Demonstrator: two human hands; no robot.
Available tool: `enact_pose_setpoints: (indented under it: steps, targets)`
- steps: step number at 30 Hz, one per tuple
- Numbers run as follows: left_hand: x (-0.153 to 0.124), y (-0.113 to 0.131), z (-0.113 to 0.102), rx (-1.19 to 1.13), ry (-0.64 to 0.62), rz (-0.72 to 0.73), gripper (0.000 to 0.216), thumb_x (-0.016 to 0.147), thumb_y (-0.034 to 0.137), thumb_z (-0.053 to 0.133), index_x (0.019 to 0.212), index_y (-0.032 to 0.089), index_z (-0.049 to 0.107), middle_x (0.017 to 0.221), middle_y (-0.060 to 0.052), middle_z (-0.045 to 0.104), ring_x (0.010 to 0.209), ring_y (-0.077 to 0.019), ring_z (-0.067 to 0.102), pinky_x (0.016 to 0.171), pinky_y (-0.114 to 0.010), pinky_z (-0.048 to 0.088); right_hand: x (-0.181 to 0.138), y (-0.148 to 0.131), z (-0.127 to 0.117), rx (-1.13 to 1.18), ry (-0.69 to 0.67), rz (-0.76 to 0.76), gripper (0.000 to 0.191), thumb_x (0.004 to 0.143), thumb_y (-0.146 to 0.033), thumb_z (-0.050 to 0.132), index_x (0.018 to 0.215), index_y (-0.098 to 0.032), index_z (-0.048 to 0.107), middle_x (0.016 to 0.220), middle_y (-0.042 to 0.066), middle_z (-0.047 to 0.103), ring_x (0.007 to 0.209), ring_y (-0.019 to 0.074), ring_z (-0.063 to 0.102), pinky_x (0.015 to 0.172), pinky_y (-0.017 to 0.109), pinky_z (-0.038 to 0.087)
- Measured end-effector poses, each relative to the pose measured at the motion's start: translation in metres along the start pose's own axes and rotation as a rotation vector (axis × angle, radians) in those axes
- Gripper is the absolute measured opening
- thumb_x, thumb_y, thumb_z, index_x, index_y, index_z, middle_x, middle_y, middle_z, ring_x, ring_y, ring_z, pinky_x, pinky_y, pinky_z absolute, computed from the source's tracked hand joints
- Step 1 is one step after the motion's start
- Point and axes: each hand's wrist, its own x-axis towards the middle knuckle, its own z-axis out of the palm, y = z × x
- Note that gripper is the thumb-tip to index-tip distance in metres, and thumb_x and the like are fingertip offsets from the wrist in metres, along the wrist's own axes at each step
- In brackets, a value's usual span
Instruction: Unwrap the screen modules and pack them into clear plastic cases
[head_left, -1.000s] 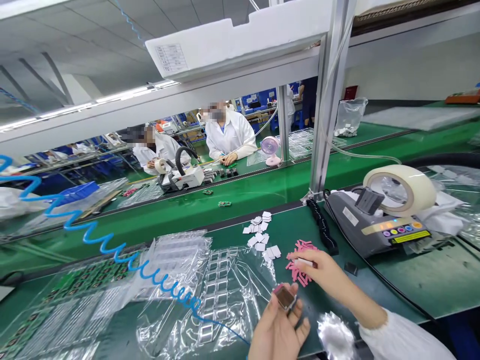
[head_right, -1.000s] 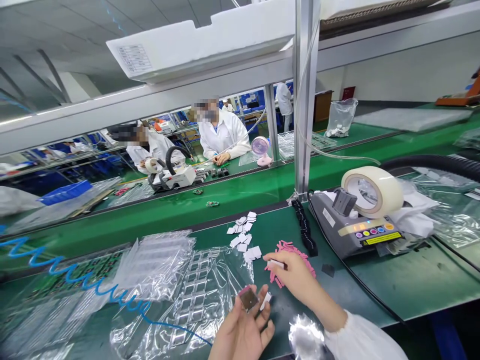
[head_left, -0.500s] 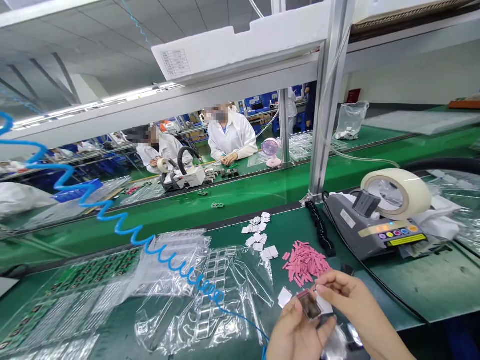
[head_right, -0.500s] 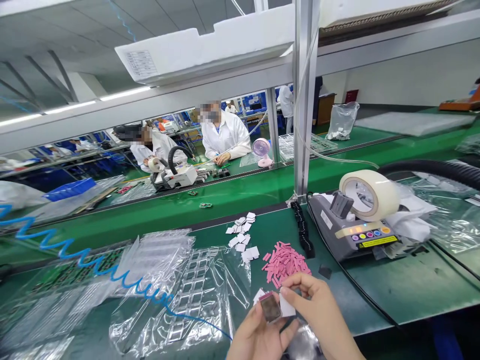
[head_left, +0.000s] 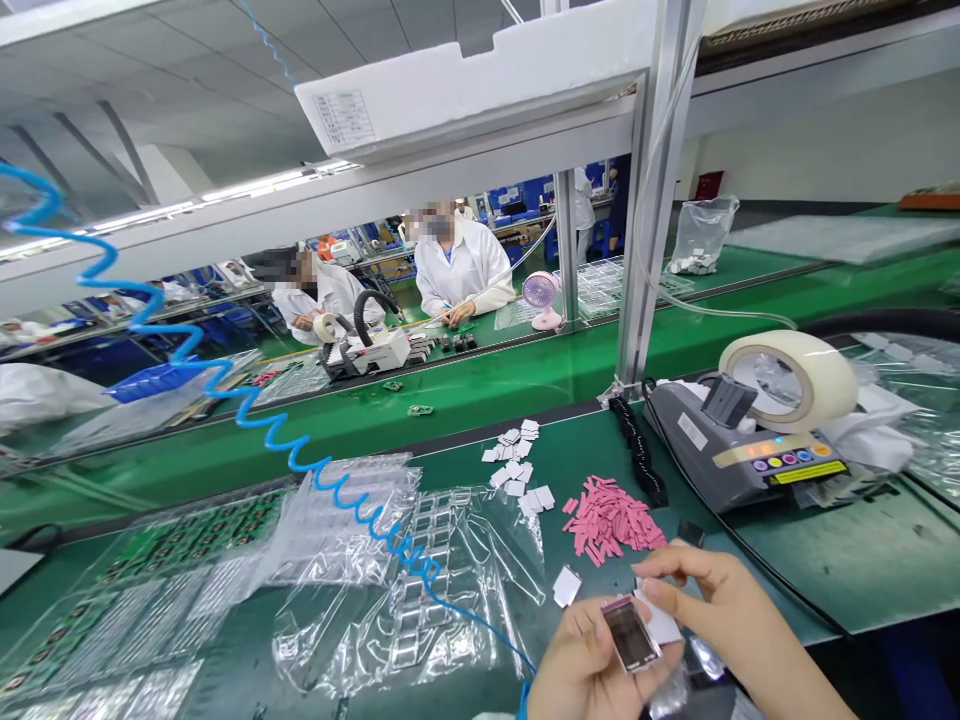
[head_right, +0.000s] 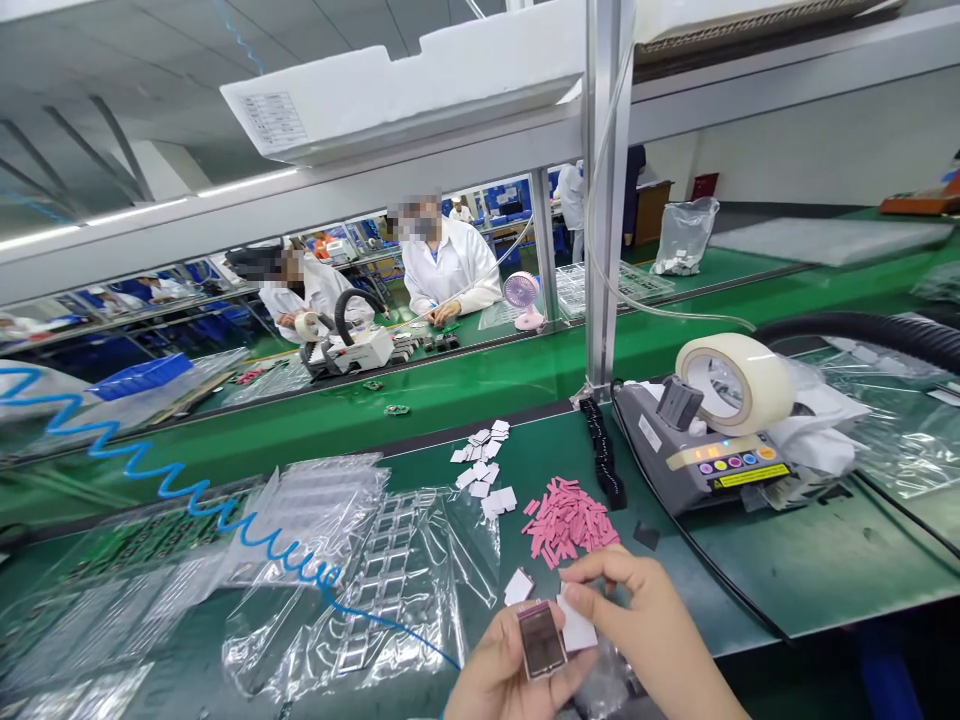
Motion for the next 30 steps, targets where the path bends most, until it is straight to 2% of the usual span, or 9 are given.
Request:
enact_pose_setpoints:
  steps: [3, 9, 11, 14, 16, 20, 22, 26, 30]
  targets:
    - [0.001, -0.002, 0.001, 0.0, 0.011, 0.015, 0.02, 0.062, 0.022, 0.079, 0.078, 0.013, 0.073, 0.084, -0.004, 0.075, 0.086, -0.0149, 0.066, 0.089, -0.032, 0.047, -0.005, -0.005, 0.0, -0.157, 0.043, -0.107, 0.018, 0.073, -0.039, 0.064, 0.08, -0.026, 0.074, 0.077, 0.003, 0.068, 0.07, 0.0172, 0.063, 0.067, 0.028, 0.052]
    - [0.004, -0.006, 0.001, 0.016, 0.037, 0.03, 0.025, 0.061, 0.025, 0.08, 0.08, 0.011, 0.073, 0.084, -0.006, 0.074, 0.084, -0.0129, 0.065, 0.086, -0.025, 0.046, -0.014, 0.001, 0.001, -0.477, 0.214, -0.613, 0.015, 0.079, -0.026, 0.06, 0.089, -0.028, 0.072, 0.087, 0.0, 0.074, 0.075, 0.0174, 0.068, 0.066, 0.028, 0.055]
    - [0.004, -0.007, 0.002, 0.038, 0.051, 0.032, 0.029, 0.059, 0.026, 0.081, 0.082, 0.009, 0.073, 0.084, -0.007, 0.073, 0.082, -0.0123, 0.065, 0.084, -0.023, 0.045, -0.015, 0.005, 0.002, -0.536, 0.223, -0.693, 0.016, 0.079, -0.022, 0.061, 0.091, -0.028, 0.07, 0.091, -0.001, 0.073, 0.076, 0.0165, 0.068, 0.068, 0.028, 0.054]
    - [0.004, -0.009, 0.003, 0.053, 0.044, 0.037, 0.028, 0.059, 0.026, 0.081, 0.08, 0.009, 0.073, 0.084, -0.007, 0.072, 0.083, -0.0126, 0.063, 0.086, -0.023, 0.044, -0.018, 0.001, 0.005, -0.504, 0.226, -0.645, 0.009, 0.081, -0.022, 0.059, 0.081, -0.026, 0.067, 0.087, -0.001, 0.072, 0.076, 0.0159, 0.066, 0.068, 0.028, 0.053]
    - [0.004, -0.01, 0.004, 0.034, 0.02, 0.077, 0.023, 0.062, 0.026, 0.079, 0.078, 0.011, 0.073, 0.086, -0.007, 0.072, 0.087, -0.0137, 0.064, 0.088, -0.024, 0.044, -0.023, -0.008, 0.007, -0.466, 0.273, -0.599, 0.012, 0.083, -0.023, 0.056, 0.075, -0.025, 0.064, 0.086, 0.001, 0.07, 0.078, 0.0171, 0.064, 0.067, 0.029, 0.051]
    - [0.005, -0.002, 0.0, 0.009, -0.015, 0.117, 0.021, 0.075, 0.029, 0.068, 0.09, 0.014, 0.073, 0.104, -0.009, 0.071, 0.111, -0.0216, 0.058, 0.101, -0.032, 0.039, -0.037, -0.018, 0.004, -0.373, 0.394, -0.603, 0.015, 0.085, -0.024, 0.051, 0.073, -0.024, 0.059, 0.075, 0.001, 0.061, 0.071, 0.0171, 0.057, 0.073, 0.033, 0.045]
    - [0.004, 0.007, -0.003, 0.013, -0.032, 0.112, 0.025, 0.081, 0.031, 0.06, 0.095, 0.014, 0.071, 0.112, -0.011, 0.068, 0.12, -0.0239, 0.052, 0.106, -0.036, 0.034, -0.041, -0.01, 0.002, -0.289, 0.325, -0.488, 0.018, 0.086, -0.027, 0.049, 0.07, -0.023, 0.057, 0.069, 0.001, 0.057, 0.066, 0.016, 0.054, 0.074, 0.034, 0.043]
    - [0.0, 0.017, -0.003, 0.001, -0.082, 0.09, 0.028, 0.086, 0.031, 0.052, 0.099, 0.015, 0.071, 0.12, -0.012, 0.064, 0.122, -0.0236, 0.051, 0.106, -0.035, 0.034, -0.035, 0.031, 0.005, -0.225, 0.042, -0.159, 0.019, 0.08, -0.034, 0.058, 0.065, -0.023, 0.061, 0.064, 0.002, 0.058, 0.064, 0.0179, 0.05, 0.064, 0.032, 0.04]
    - [-0.005, 0.01, 0.006, -0.015, -0.116, 0.022, 0.027, 0.082, 0.034, 0.059, 0.098, 0.015, 0.071, 0.121, -0.013, 0.064, 0.116, -0.025, 0.056, 0.1, -0.034, 0.039, -0.024, 0.052, 0.006, -0.156, 0.047, -0.104, 0.018, 0.074, -0.039, 0.063, 0.067, -0.022, 0.064, 0.073, 0.004, 0.058, 0.074, 0.0214, 0.051, 0.072, 0.037, 0.041]
